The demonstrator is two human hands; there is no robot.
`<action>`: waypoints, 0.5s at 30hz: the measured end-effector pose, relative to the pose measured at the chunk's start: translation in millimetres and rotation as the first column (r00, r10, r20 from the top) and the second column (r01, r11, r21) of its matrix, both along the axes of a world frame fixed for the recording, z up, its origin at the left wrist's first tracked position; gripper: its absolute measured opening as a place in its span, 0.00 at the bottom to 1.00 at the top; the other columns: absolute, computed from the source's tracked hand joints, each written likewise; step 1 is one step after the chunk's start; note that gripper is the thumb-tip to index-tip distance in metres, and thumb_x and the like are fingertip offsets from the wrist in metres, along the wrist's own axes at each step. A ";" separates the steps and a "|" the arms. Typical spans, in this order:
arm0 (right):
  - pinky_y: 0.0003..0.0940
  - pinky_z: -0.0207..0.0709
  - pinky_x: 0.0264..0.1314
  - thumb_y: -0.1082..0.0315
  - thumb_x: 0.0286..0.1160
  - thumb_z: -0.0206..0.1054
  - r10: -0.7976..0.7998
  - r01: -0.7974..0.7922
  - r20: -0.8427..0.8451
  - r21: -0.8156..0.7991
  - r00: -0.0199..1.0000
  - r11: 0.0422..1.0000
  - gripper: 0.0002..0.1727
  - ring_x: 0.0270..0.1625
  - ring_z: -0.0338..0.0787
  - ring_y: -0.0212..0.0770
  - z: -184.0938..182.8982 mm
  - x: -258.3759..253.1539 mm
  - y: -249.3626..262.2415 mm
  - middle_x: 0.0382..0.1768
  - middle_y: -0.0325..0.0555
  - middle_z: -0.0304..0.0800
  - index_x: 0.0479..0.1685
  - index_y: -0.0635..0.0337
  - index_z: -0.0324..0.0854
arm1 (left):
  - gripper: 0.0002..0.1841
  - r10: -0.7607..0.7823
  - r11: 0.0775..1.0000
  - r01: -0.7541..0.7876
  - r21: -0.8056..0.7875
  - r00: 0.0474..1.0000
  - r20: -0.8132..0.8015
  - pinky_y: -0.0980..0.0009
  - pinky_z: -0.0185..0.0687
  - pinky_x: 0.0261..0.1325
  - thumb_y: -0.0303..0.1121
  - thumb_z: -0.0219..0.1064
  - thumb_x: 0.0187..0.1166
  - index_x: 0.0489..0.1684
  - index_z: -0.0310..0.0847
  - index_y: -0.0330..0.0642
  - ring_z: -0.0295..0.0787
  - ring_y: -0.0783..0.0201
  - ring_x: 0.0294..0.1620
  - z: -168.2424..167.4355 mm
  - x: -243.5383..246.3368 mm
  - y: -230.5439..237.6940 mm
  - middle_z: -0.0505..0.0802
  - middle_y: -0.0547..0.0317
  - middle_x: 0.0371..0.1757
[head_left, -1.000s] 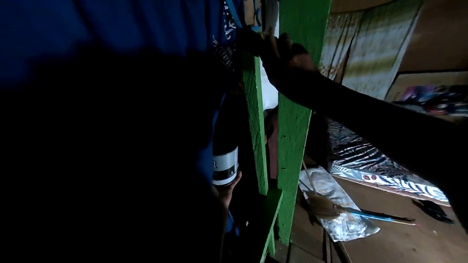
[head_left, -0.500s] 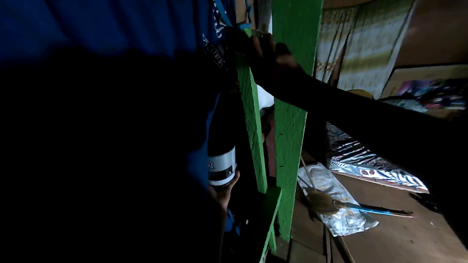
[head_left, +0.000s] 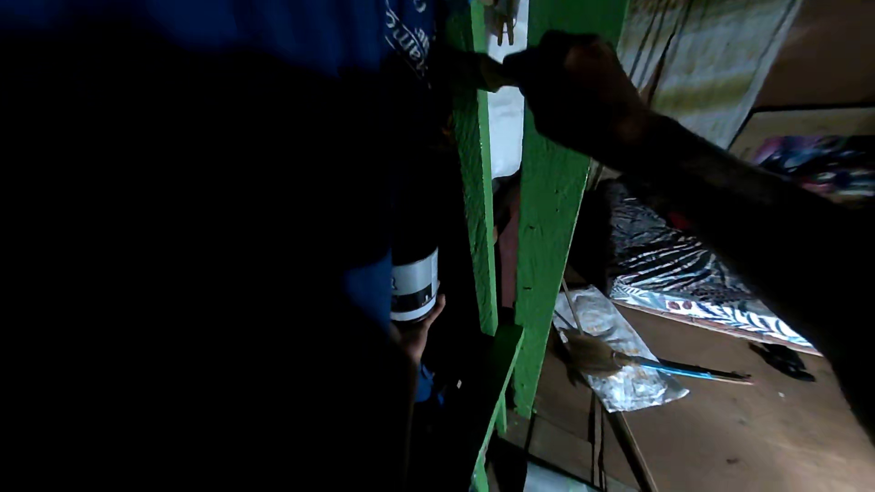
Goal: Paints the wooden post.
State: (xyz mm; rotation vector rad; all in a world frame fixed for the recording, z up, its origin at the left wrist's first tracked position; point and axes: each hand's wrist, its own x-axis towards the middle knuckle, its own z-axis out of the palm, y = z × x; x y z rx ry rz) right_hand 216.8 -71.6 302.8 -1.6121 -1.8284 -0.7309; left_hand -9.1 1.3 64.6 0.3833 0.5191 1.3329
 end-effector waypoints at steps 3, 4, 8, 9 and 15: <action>0.26 0.77 0.27 0.64 0.90 0.59 0.140 -0.167 -0.428 -0.027 0.893 0.986 0.16 0.23 0.80 0.30 2.6 7.0 11.2 0.37 0.46 0.87 0.66 0.62 0.83 | 0.34 -0.014 0.999 0.016 0.048 0.999 -0.050 0.49 0.88 0.56 0.66 0.33 0.87 0.79 0.64 0.53 0.86 0.45 0.65 -0.6 2.6 -3.4 0.82 0.46 0.70; 0.21 0.71 0.17 0.62 0.89 0.61 0.168 -0.232 -0.588 -0.035 0.791 0.972 0.19 0.16 0.75 0.26 -0.2 8.0 12.4 0.34 0.43 0.85 0.72 0.61 0.81 | 0.34 -0.017 0.998 0.021 0.057 0.998 -0.066 0.50 0.87 0.57 0.65 0.32 0.87 0.79 0.64 0.53 0.85 0.46 0.67 -0.4 2.9 -5.3 0.82 0.47 0.71; 0.19 0.68 0.11 0.62 0.91 0.59 0.186 -0.347 -0.785 -0.039 0.591 0.937 0.17 0.12 0.73 0.24 -37.8 11.8 7.0 0.30 0.40 0.86 0.70 0.59 0.81 | 0.34 -0.023 0.999 0.025 0.032 0.998 -0.052 0.46 0.86 0.60 0.65 0.33 0.88 0.80 0.64 0.52 0.83 0.44 0.69 1.4 2.0 -7.3 0.81 0.46 0.72; 0.19 0.67 0.11 0.62 0.91 0.59 0.172 -0.348 -0.792 -0.055 0.586 0.936 0.17 0.12 0.72 0.24 -50.9 10.8 4.6 0.30 0.40 0.86 0.69 0.59 0.82 | 0.35 -0.030 0.999 0.031 0.024 0.998 -0.052 0.47 0.86 0.60 0.65 0.33 0.88 0.80 0.63 0.52 0.84 0.44 0.69 1.9 1.2 -7.4 0.81 0.45 0.72; 0.21 0.71 0.16 0.65 0.92 0.56 0.081 -0.316 -0.757 -0.171 0.649 0.933 0.18 0.15 0.75 0.26 -62.2 1.1 -14.9 0.35 0.45 0.90 0.72 0.59 0.81 | 0.35 -0.054 0.999 0.054 0.006 0.999 -0.005 0.45 0.86 0.60 0.66 0.38 0.86 0.79 0.64 0.51 0.84 0.42 0.68 -3.8 -0.8 -2.3 0.81 0.44 0.72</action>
